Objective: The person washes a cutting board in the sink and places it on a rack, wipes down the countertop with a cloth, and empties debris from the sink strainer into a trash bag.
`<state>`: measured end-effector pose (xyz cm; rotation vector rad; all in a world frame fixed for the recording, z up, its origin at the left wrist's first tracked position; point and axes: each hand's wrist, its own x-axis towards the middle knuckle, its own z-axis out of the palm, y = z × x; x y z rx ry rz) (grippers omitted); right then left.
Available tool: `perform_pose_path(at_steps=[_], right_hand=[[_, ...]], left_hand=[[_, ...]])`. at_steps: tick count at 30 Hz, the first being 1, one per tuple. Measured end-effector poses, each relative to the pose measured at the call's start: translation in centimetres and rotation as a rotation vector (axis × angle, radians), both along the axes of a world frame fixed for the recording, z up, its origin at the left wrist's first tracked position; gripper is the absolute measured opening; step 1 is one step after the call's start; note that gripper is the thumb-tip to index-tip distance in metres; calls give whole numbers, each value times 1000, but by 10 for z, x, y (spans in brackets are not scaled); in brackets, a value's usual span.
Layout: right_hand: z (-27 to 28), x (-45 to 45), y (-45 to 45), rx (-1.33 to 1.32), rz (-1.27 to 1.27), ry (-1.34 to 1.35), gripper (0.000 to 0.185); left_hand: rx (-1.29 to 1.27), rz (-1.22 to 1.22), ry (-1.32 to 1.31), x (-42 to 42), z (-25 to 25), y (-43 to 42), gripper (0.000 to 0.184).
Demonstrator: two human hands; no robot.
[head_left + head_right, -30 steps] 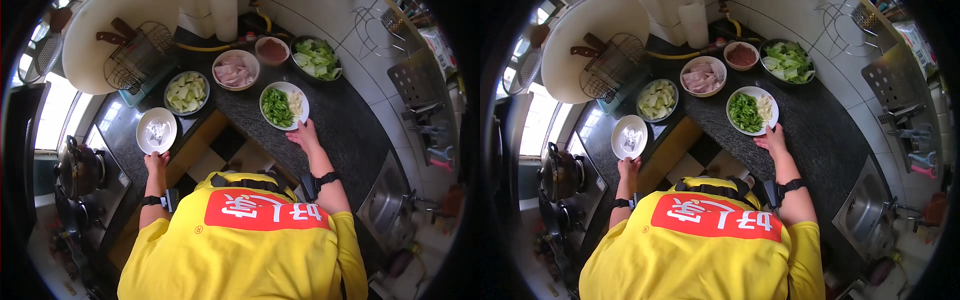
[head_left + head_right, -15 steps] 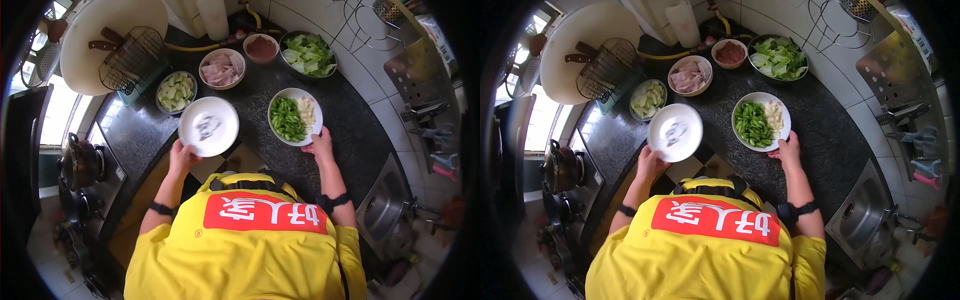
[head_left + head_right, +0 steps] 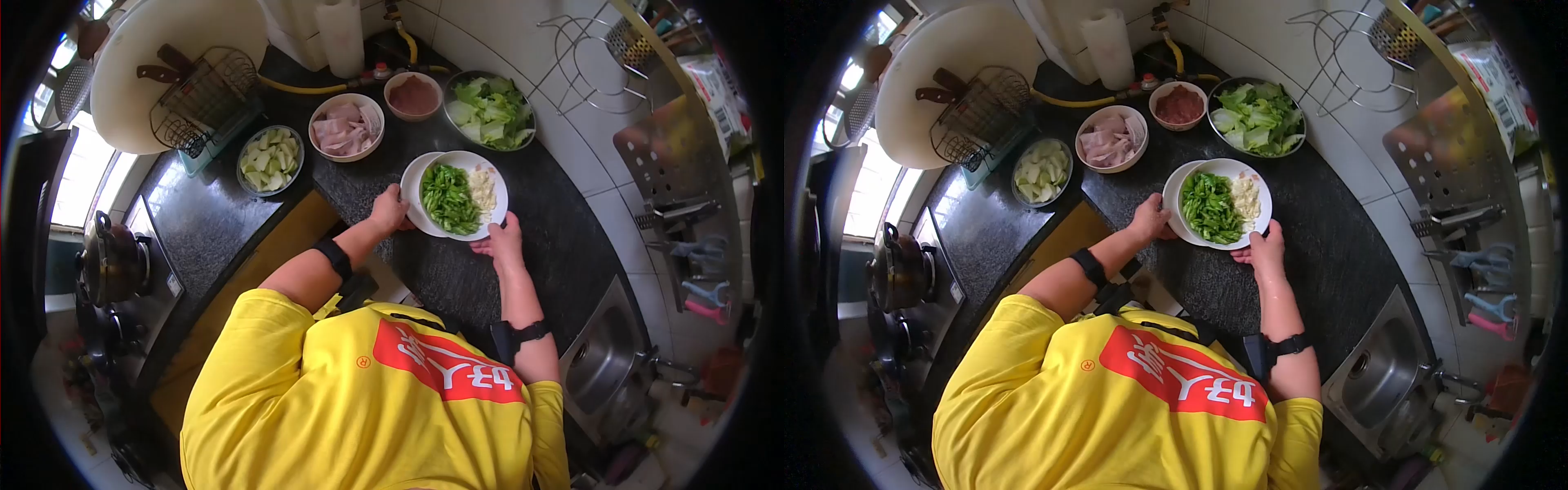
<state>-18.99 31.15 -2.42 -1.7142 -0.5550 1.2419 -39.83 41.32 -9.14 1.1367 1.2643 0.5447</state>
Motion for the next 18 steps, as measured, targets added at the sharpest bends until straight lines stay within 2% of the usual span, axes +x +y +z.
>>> perform_pose_path(at_steps=[7, 12, 15, 18], right_hand=[[-15, -10, 25, -73, 14, -29, 43], [-11, -11, 17, -131, -29, -92, 40], [-26, 3, 2, -112, -73, -79, 42], [-31, 17, -15, -118, -157, -95, 34]], left_hand=[[-84, -8, -76, 3, -1, 0, 24], [-121, -136, -55, 8, -1, 0, 24], [-124, -257, -51, 17, -6, -2, 25], [-136, -397, -52, 26, 8, -6, 25]])
